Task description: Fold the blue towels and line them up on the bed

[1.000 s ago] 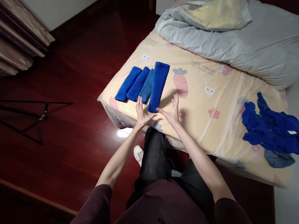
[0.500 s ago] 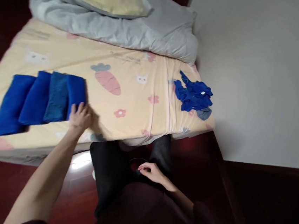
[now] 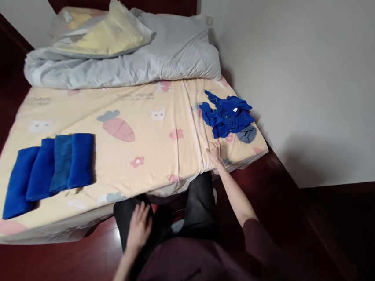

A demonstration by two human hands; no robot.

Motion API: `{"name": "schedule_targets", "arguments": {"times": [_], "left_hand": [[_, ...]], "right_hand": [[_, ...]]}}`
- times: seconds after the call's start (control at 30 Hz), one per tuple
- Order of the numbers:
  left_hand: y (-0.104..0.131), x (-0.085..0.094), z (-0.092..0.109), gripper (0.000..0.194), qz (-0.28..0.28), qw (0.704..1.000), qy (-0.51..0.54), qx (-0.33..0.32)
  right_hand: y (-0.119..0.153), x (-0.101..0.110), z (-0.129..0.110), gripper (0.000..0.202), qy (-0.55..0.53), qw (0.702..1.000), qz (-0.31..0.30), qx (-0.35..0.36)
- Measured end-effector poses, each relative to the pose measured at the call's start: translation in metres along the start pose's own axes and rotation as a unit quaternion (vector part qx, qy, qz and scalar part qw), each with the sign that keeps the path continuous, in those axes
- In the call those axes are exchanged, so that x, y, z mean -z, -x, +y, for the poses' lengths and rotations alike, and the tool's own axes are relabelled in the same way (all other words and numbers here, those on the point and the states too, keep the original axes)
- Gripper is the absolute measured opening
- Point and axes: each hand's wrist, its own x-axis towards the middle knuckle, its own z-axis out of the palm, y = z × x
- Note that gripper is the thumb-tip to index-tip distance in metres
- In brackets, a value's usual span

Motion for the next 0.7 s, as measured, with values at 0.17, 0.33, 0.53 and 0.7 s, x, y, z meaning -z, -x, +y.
{"name": "schedule_targets", "arguments": {"times": [0.17, 0.33, 0.53, 0.7], "left_hand": [[0.084, -0.019, 0.028, 0.042, -0.100, 0.991, 0.086, 0.020], [0.062, -0.003, 0.018, 0.042, -0.078, 0.989, 0.124, 0.019], [0.016, -0.007, 0.060, 0.056, -0.087, 0.989, 0.096, -0.070], [-0.022, -0.009, 0.110, 0.059, -0.140, 0.963, 0.100, -0.206]], "right_hand": [[-0.061, -0.006, -0.033, 0.047, -0.016, 0.996, 0.037, -0.074], [0.018, -0.031, -0.047, 0.033, -0.107, 0.993, 0.006, 0.055], [0.264, -0.034, -0.004, 0.023, -0.262, 0.959, -0.102, 0.030], [0.326, 0.027, 0.013, 0.024, -0.264, 0.944, -0.191, 0.046]]}}
